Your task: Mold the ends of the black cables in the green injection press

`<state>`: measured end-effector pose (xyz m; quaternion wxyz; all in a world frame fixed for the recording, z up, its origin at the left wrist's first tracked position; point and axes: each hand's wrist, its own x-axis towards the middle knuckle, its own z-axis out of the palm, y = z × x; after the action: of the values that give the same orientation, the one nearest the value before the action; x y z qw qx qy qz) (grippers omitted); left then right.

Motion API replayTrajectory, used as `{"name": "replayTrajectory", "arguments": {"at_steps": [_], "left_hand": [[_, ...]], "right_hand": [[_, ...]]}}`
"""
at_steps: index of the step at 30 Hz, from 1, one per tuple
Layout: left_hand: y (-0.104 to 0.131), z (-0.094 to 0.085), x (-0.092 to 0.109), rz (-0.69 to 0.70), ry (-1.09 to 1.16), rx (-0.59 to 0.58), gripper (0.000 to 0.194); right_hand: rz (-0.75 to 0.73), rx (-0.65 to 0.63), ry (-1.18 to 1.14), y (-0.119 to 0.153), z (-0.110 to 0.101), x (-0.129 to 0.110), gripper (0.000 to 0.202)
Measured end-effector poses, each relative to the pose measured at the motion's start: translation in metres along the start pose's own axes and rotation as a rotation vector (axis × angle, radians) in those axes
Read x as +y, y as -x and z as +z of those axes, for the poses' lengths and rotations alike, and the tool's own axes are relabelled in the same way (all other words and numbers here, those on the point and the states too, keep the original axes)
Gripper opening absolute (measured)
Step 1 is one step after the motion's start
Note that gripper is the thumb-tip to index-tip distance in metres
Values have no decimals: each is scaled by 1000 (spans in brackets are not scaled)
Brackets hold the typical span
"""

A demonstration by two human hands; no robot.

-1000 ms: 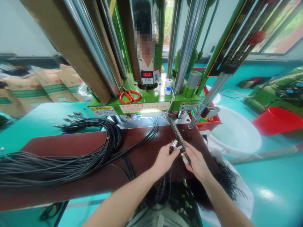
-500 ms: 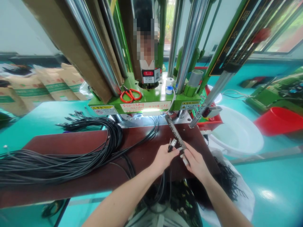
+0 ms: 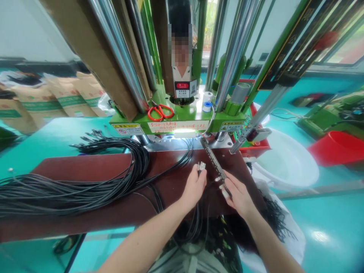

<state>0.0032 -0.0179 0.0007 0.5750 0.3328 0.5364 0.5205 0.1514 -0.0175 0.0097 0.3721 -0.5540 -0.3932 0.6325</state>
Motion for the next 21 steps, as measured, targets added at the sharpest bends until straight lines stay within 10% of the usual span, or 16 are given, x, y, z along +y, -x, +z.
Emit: {"name": "replayTrajectory", "arguments": {"at_steps": [21], "left_hand": [[1,-8,-1,-32,-24,-163,33]], "right_hand": [[-249,-233,451,-5,-8,5,51]]}}
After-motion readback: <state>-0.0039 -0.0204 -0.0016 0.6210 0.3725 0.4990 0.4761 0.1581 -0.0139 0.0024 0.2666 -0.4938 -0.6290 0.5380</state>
